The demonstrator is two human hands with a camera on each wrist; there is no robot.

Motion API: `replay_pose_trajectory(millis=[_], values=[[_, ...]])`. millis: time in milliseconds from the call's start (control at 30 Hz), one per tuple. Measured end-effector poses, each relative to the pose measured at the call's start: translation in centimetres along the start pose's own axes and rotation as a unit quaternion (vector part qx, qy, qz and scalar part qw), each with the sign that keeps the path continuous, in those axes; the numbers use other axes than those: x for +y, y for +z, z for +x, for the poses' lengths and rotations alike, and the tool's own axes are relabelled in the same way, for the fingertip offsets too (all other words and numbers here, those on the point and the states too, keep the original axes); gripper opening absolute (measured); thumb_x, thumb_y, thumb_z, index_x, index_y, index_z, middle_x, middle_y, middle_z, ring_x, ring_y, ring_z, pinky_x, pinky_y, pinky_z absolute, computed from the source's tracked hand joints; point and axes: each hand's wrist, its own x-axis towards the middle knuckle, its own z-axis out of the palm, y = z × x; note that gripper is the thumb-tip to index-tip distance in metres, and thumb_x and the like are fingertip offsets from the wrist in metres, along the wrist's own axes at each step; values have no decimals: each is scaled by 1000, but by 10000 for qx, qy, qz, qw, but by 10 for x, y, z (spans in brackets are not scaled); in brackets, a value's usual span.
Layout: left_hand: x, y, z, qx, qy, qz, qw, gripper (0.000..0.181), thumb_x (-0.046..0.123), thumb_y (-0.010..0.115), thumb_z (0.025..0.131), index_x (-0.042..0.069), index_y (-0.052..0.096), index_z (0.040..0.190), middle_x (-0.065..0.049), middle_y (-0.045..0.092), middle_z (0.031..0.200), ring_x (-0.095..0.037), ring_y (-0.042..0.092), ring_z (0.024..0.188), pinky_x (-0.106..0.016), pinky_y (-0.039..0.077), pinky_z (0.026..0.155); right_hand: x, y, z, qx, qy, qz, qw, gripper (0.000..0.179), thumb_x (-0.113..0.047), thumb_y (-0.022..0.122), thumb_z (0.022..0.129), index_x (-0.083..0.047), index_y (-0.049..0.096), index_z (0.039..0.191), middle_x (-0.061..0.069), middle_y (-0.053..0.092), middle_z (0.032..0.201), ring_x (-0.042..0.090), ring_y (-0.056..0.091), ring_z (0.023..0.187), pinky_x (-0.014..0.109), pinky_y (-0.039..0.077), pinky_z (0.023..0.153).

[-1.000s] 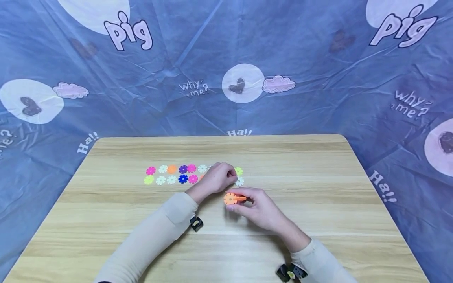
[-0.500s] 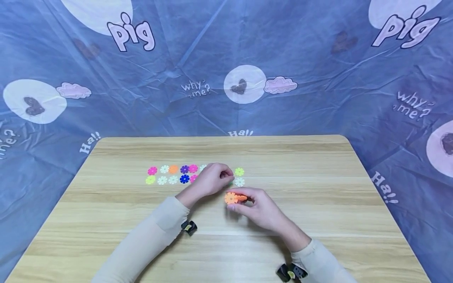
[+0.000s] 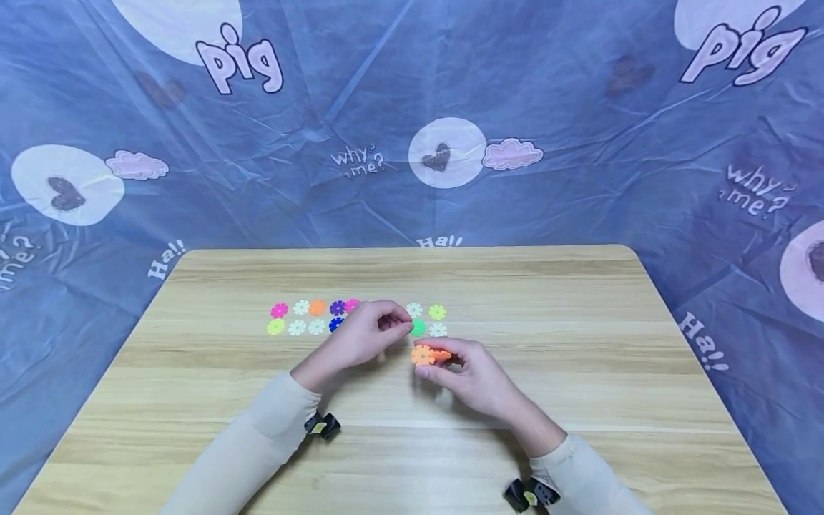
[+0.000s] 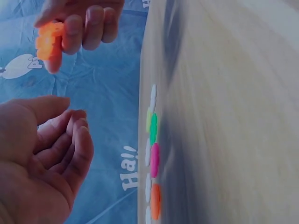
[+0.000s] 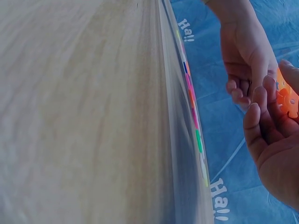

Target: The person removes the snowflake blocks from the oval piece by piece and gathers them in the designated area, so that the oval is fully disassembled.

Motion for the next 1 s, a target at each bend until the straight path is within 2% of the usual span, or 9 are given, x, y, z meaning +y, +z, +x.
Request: replay_pose_trajectory(millis=[200,367,600,833,1000], values=[[3,-3,-12,-72,63,-342,9994,15,24,73,103,12,79,109,2,74,92,-9,64,78,-23,57,74,-1,-1,0,52,-13,57,10000,40,-19,79,99,-4,73,135,10,79,120,6,68,98,26,59,85],[7,-3,-23,-231,142,-647,9975,16,26,72,104,14,80,111,3,76,96,-10,65,79,-24,58,74,-2,-2,0,120,-65,84,9999,41,-18,79,99,-3,72,137,9,79,116,6,67,92,25,59,81],[14,0,-30,-438,352,-967,9937,16,21,72,104,10,81,110,-2,76,96,-8,64,79,-22,57,73,0,-1,2,210,-171,96,9996,42,-15,78,99,-4,71,139,11,79,118,6,68,95,24,59,81],[13,3,-31,-603,35,-1376,9887,14,17,73,102,8,82,107,-2,74,91,-7,59,72,-19,51,64,-2,2,4,231,-329,41,9992,43,-15,80,98,-6,72,139,14,78,130,5,69,98,24,59,82],[10,0,-32,-646,-192,-1797,9814,18,15,69,104,2,80,103,-21,74,88,-16,61,68,-25,55,61,-3,2,4,197,-354,94,9991,41,-15,76,101,-3,70,140,18,75,136,8,73,104,24,61,88]])
